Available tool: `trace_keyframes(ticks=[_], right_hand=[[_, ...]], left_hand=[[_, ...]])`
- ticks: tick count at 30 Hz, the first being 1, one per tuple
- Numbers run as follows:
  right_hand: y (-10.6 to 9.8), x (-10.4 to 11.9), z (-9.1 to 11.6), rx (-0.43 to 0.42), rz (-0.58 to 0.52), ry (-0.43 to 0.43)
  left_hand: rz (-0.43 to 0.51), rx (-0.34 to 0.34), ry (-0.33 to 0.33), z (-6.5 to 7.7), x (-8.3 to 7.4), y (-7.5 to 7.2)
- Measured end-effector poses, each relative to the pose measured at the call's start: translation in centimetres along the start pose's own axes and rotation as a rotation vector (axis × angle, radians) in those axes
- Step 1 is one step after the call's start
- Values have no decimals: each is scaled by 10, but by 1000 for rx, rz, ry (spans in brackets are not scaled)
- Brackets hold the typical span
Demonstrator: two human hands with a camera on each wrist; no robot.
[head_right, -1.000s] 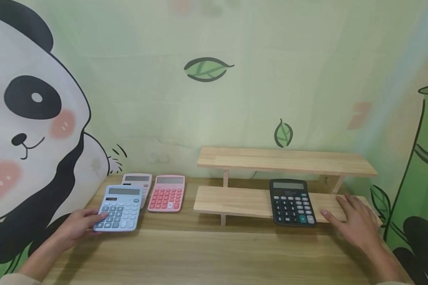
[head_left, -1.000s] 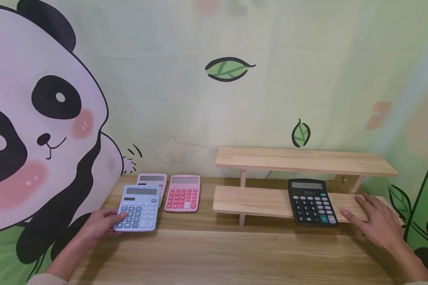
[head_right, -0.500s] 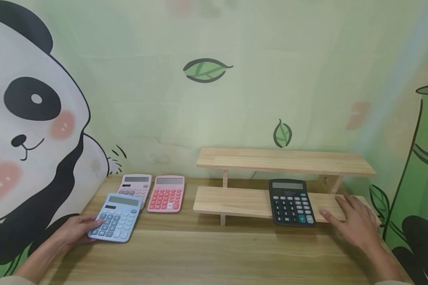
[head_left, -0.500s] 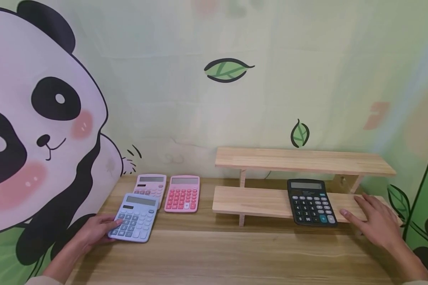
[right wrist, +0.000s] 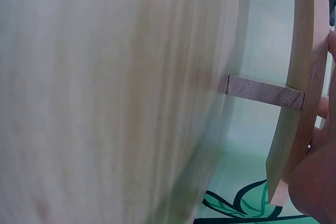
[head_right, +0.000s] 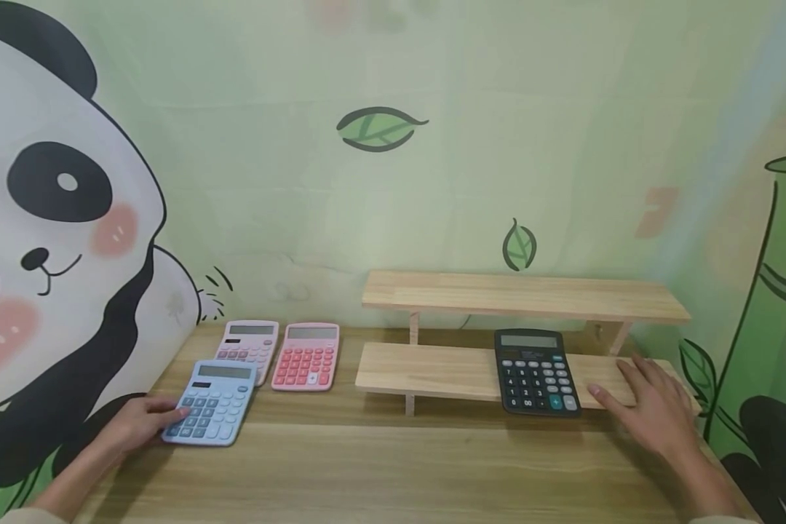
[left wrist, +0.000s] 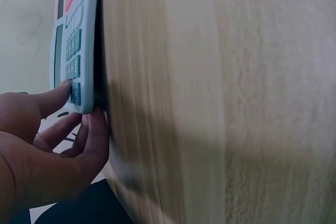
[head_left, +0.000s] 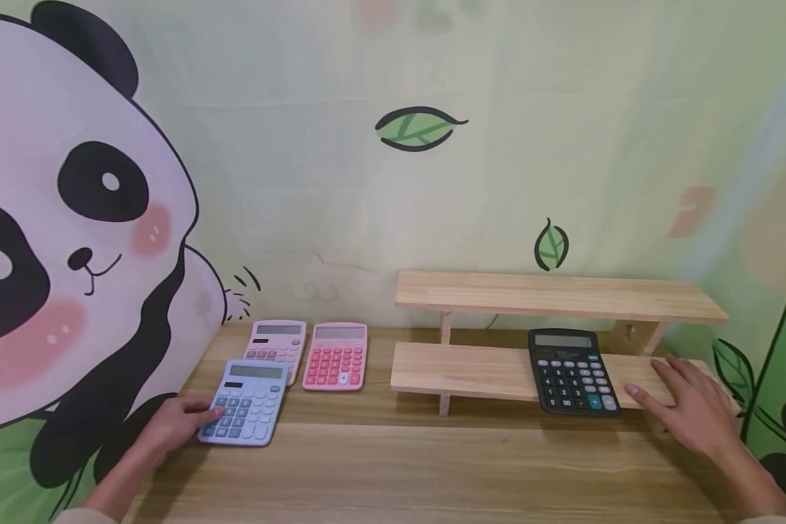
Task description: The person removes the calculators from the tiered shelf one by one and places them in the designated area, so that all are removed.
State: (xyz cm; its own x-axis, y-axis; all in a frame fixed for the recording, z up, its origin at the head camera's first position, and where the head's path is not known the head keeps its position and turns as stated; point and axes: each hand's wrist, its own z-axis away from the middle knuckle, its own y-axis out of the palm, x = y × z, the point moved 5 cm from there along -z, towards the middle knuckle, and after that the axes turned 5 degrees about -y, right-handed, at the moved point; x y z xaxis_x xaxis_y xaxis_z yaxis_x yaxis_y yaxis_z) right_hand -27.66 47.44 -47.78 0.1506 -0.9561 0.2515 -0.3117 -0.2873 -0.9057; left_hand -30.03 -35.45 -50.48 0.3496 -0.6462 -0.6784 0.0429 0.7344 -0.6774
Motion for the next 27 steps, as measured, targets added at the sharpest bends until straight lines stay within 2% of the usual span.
trace_keyframes(ticks=[3,6,14,20,23,27], right_hand=[[0,-1,1,-8,1,-1],[1,-1,1,-7,4,3],[-2,-1,3,-2,4,10],[-1,-2,2,-3,1,7],[0,-1,1,-1,0,5],[-1,0,-2,4,-1,1]], left_hand=[[-63,-43,30,1,-1,-1],[-74,-70,46,4,-3,0],[-99,-116,70,7,-4,1],[-183,-142,116,8,-9,-1],[-236,-164,125,9,-15,-2],[-259,-222,157,18,-40,-1]])
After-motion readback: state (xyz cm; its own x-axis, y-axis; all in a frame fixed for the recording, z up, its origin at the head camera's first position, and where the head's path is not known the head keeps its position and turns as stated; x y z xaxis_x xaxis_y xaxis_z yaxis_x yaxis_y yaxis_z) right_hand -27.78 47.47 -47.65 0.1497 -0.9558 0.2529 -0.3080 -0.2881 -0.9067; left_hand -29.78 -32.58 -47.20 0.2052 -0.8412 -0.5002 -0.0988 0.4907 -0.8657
